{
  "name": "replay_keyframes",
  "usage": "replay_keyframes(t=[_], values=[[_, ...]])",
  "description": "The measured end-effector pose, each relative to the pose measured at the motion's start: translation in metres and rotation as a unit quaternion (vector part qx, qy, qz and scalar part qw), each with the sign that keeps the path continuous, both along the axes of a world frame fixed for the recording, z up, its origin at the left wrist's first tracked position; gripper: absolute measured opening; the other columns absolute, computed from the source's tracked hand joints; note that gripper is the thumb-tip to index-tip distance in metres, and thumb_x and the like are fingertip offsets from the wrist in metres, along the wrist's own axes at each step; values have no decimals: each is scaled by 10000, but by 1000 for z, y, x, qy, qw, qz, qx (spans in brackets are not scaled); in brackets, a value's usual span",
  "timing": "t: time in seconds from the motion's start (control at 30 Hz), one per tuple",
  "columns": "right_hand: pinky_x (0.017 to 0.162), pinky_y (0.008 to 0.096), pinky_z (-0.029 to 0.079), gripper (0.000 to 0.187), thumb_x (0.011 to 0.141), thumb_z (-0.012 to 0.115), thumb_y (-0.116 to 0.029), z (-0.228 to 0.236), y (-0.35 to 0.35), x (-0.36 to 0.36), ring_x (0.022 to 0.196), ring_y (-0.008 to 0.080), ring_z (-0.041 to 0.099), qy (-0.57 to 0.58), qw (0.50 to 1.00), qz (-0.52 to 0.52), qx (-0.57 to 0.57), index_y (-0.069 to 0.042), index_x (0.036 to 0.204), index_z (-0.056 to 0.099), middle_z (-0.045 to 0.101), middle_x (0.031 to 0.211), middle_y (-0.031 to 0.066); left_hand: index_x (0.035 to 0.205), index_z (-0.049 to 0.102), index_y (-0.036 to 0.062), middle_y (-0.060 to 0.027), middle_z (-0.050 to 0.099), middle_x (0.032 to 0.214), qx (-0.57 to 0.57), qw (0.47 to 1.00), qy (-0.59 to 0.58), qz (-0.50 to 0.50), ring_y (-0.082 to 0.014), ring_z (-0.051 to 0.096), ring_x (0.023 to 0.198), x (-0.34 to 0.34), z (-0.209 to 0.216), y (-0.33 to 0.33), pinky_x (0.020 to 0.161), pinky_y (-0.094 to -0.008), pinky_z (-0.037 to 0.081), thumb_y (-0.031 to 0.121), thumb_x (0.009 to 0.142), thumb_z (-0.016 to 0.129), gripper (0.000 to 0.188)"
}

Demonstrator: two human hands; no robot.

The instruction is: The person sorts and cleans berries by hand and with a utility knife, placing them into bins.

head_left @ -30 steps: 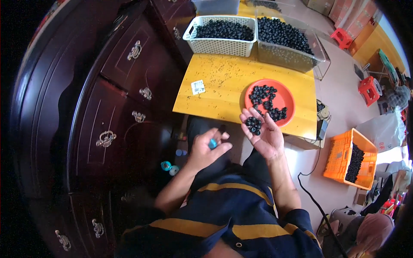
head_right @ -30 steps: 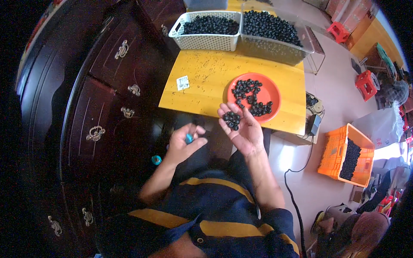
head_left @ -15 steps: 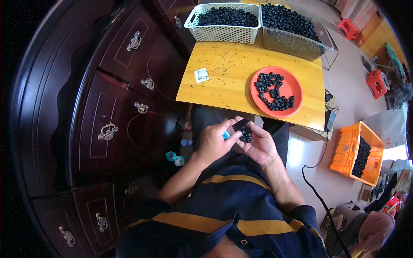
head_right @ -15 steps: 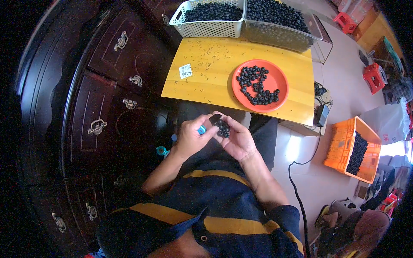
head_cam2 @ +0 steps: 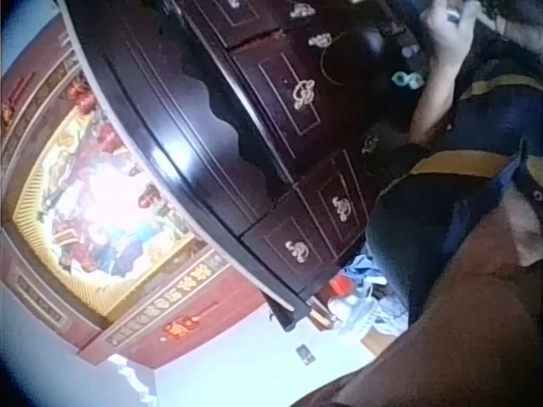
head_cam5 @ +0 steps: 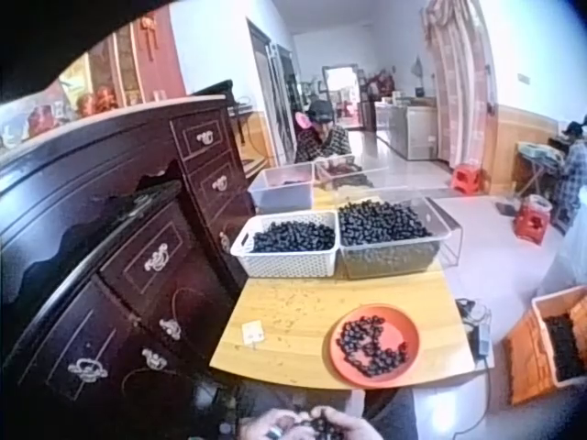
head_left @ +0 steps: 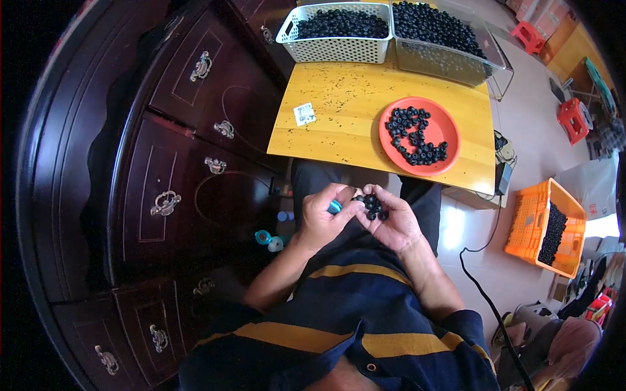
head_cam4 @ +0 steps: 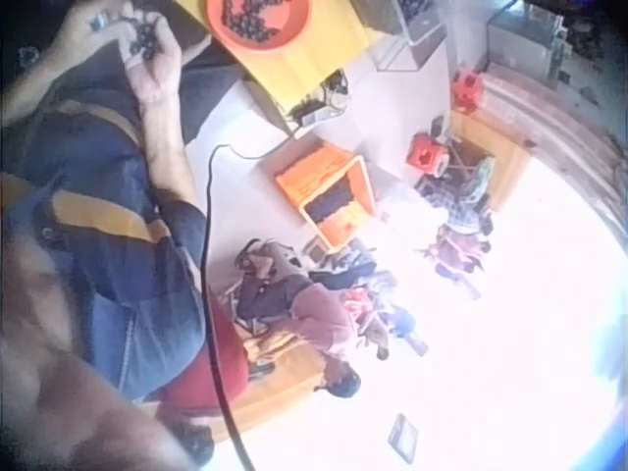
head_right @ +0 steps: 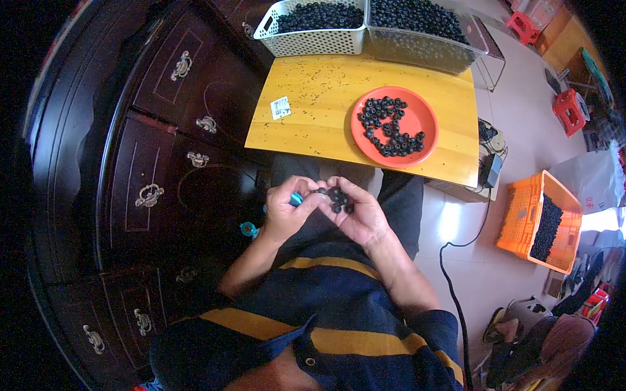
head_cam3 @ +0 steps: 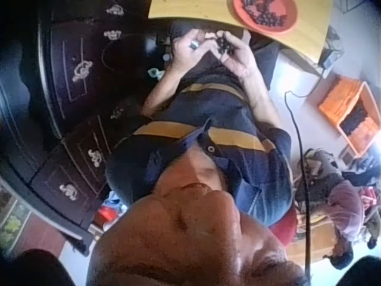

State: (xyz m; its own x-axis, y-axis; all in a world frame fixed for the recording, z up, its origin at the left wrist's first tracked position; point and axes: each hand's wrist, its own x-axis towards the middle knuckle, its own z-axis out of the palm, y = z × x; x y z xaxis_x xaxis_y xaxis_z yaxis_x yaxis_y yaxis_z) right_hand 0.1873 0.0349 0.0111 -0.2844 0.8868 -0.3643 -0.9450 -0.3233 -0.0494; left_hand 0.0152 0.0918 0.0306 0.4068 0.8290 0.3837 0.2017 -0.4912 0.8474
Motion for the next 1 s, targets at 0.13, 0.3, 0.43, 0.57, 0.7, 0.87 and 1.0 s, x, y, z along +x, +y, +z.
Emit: replay_keyframes(t=[0.13, 0.3, 0.43, 0.57, 0.7, 0.87, 1.0], values=[[674, 238, 531, 215, 1024, 579, -271, 9, -4, -5, 854, 104, 668, -128, 990, 48, 33, -117, 1169, 621, 652, 982, -7, 936, 652, 9, -38, 684, 757, -42, 999, 13, -2, -66, 632, 661, -5, 7, 0, 606, -233, 497, 16, 827, 793, 178], [536, 190, 400, 268, 1025, 589, -300, 13, -6, -11, 666, 56, 505, -148, 984, 69, 65, -90, 1191, 614, 608, 918, -23, 933, 647, 7, -34, 661, 752, -66, 997, -27, 8, -76, 603, 657, 3, 6, -6, 606, -248, 487, 30, 842, 780, 163], [489, 164, 339, 301, 1007, 614, -339, 10, -7, -14, 622, 42, 441, -102, 990, 66, 66, -72, 1145, 619, 585, 882, -25, 923, 644, -1, -29, 642, 760, -109, 992, -67, -1, -86, 578, 679, 5, 2, -12, 646, -258, 486, 34, 866, 753, 128], [448, 175, 302, 299, 998, 621, -366, -2, -5, -9, 567, 34, 391, -112, 985, 84, 100, -72, 1051, 628, 568, 832, -35, 1069, 678, 0, 5, 692, 818, -184, 979, -53, -74, -52, 587, 651, -3, 14, -5, 583, -210, 456, 70, 869, 767, 230], [436, 153, 288, 425, 990, 617, -394, -10, -6, -3, 527, 20, 361, -164, 967, 112, 158, -44, 1230, 600, 546, 832, -39, 1091, 697, 4, -12, 707, 825, -190, 970, -71, -135, -53, 585, 634, -9, 3, 1, 563, -205, 447, 77, 857, 778, 259], [420, 164, 294, 298, 971, 652, -396, 3, -6, -8, 532, 18, 396, -184, 973, 96, 103, -102, 942, 606, 558, 784, -47, 1066, 710, 2, -41, 725, 831, -80, 993, -21, -89, -65, 624, 651, -6, 1, -5, 568, -216, 470, 56, 854, 780, 229], [425, 158, 312, 252, 980, 653, -352, -1, -6, -5, 535, 17, 405, -145, 978, 96, 111, -107, 956, 598, 571, 800, -41, 1069, 703, -7, -34, 645, 717, -63, 994, -67, -55, -73, 583, 629, 2, 15, -11, 599, -244, 480, -6, 861, 738, 210]])
